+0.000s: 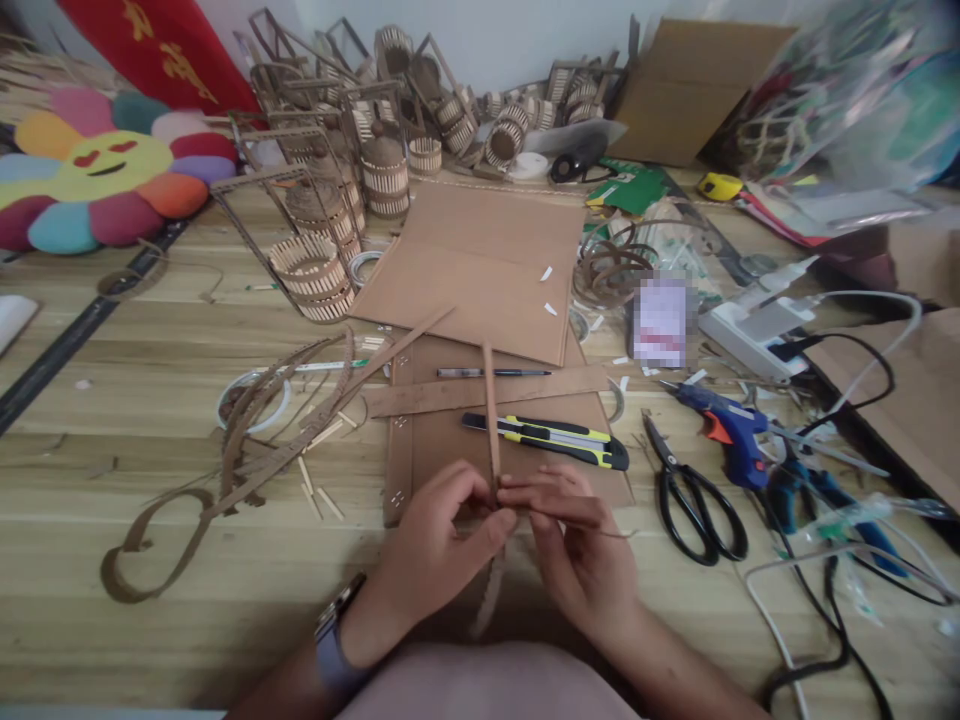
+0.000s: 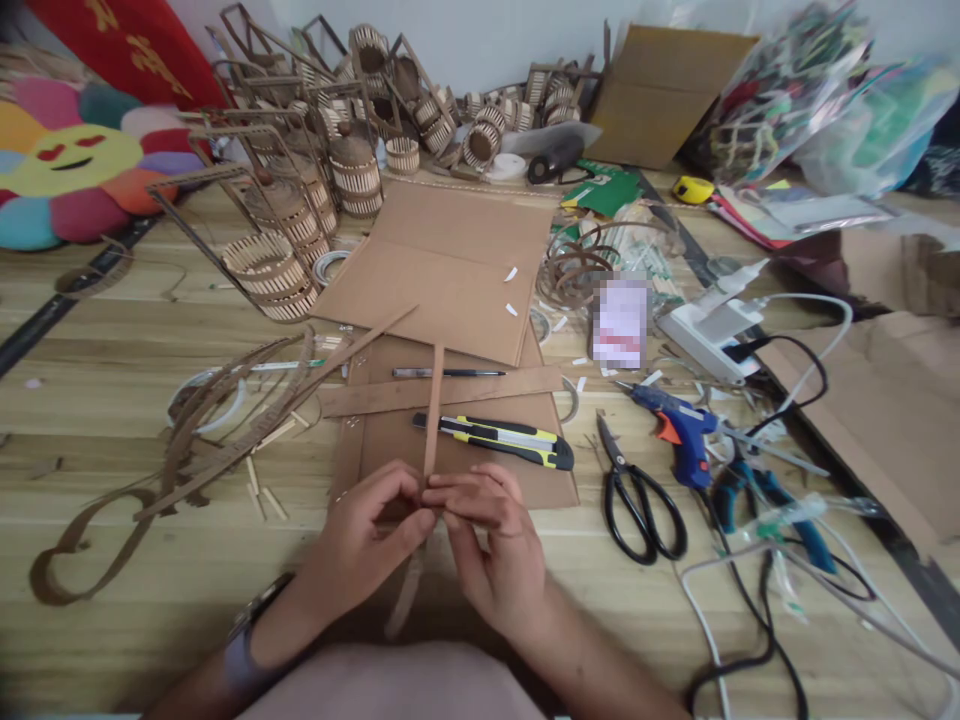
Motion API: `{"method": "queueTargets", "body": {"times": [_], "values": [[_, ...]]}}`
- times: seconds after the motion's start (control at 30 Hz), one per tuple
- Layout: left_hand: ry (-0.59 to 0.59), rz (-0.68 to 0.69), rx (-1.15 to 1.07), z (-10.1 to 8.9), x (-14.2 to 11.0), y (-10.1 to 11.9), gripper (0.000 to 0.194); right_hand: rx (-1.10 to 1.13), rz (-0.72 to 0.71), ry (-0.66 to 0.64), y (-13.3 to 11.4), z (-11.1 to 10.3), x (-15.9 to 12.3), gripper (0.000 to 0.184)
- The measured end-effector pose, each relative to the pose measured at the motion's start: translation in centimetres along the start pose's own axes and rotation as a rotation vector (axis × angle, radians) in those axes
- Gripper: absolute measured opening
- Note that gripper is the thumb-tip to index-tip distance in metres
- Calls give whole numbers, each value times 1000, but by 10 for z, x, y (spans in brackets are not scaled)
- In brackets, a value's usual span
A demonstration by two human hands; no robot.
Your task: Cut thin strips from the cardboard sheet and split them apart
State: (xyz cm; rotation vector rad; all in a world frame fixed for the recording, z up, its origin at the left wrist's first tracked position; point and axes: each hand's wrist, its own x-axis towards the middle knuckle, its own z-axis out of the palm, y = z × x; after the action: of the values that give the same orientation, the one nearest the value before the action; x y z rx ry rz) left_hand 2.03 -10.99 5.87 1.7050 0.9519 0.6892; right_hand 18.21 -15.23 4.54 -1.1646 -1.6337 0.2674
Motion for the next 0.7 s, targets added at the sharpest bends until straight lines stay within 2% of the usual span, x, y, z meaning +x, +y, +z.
{"method": "queueTargets", "body": {"times": [0.1,0.23,0.37,0.57,0.7], "values": [[5,-22,-8,0,0,0,18,-27,-34,-39,1,-2,1,19],[35,30,1,0,0,-1,12,-125,-83,-77,4,-5,6,22],[46,56,38,2,0,-1,13,-165,-138,-109,7,-5,6,22],[-3,204,70,2,-1,-1,14,-163,-110,-64,7,-4,4,25],[-11,237,66,-1,0,1,14,-109,-66,-54,8,-4,2,22]]}}
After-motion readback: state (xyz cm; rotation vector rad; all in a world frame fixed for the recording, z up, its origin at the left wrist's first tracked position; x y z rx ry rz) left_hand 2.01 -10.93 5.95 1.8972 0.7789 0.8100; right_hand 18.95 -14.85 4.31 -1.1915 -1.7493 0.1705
